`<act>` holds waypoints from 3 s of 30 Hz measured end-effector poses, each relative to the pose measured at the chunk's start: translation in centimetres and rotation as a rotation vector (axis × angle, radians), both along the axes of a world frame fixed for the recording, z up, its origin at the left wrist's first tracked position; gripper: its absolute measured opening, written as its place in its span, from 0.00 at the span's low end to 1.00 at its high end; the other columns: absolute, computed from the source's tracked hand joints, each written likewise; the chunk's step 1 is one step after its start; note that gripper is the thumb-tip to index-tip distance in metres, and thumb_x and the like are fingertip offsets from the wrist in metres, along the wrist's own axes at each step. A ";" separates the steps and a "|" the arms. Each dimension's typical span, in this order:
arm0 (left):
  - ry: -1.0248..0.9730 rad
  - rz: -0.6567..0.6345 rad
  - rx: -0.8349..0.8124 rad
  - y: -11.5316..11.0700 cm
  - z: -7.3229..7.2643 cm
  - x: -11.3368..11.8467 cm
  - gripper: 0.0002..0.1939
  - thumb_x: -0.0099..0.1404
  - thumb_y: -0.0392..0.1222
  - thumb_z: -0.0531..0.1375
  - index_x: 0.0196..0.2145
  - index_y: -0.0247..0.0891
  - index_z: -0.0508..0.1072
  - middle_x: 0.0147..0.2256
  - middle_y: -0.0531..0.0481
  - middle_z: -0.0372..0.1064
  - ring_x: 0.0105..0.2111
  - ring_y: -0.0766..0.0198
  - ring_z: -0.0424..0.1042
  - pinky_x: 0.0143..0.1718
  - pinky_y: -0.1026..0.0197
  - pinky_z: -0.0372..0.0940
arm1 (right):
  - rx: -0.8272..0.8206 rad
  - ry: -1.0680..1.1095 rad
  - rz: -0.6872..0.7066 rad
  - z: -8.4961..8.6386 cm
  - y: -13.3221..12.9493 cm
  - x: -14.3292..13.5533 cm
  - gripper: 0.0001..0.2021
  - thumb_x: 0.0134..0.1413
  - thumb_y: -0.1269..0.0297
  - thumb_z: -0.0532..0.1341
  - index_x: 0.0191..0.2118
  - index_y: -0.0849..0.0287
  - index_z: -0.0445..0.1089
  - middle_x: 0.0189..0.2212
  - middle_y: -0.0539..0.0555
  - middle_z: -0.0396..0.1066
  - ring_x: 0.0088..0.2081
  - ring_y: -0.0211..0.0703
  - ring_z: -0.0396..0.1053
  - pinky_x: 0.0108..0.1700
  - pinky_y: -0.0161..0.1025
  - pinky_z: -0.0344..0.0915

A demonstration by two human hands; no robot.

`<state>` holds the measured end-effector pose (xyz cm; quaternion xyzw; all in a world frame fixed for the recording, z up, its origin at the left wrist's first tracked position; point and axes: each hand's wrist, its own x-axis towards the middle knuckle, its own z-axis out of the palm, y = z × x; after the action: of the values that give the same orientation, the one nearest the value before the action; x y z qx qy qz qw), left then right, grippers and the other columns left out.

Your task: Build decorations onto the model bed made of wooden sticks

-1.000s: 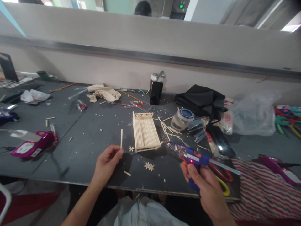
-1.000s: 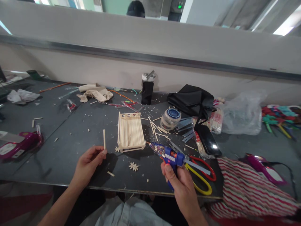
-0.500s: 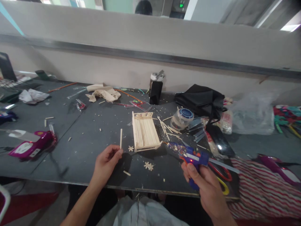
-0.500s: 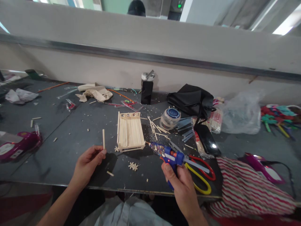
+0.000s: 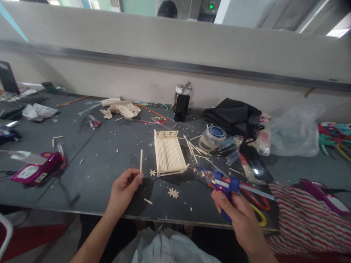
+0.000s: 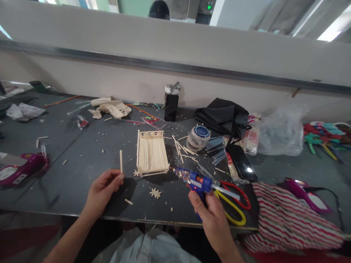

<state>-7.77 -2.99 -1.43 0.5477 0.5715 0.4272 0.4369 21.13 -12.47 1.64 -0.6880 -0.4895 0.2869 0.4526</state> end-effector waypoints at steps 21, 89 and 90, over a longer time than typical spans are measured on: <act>0.664 -0.562 0.598 -3.8 6.6 1.9 0.11 0.69 0.37 0.47 0.31 0.39 0.66 0.24 0.49 0.66 0.24 0.64 0.64 0.26 0.62 0.57 | 0.570 -0.942 0.357 4.6 0.9 0.2 0.20 0.56 0.69 0.61 0.55 0.50 0.66 0.38 0.55 0.71 0.38 0.44 0.69 0.42 0.41 0.66; -0.144 -0.218 0.345 3.2 0.4 3.6 0.04 0.59 0.42 0.65 0.32 0.40 0.78 0.28 0.51 0.70 0.28 0.68 0.66 0.30 0.64 0.59 | 0.355 -0.491 0.177 1.9 7.8 -1.3 0.08 0.58 0.67 0.59 0.42 0.55 0.72 0.37 0.53 0.74 0.38 0.44 0.70 0.37 0.39 0.66; -0.149 -0.217 0.343 3.2 0.4 3.6 0.04 0.59 0.42 0.64 0.32 0.40 0.78 0.28 0.51 0.71 0.28 0.68 0.66 0.31 0.64 0.59 | 0.305 -0.426 0.179 1.7 7.8 -1.4 0.09 0.57 0.67 0.59 0.42 0.55 0.73 0.36 0.53 0.75 0.36 0.43 0.70 0.33 0.38 0.66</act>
<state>-4.13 0.20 -1.05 0.6394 0.3939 0.5080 0.4218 19.72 -4.71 3.30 -0.6109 -0.6699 0.0974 0.4106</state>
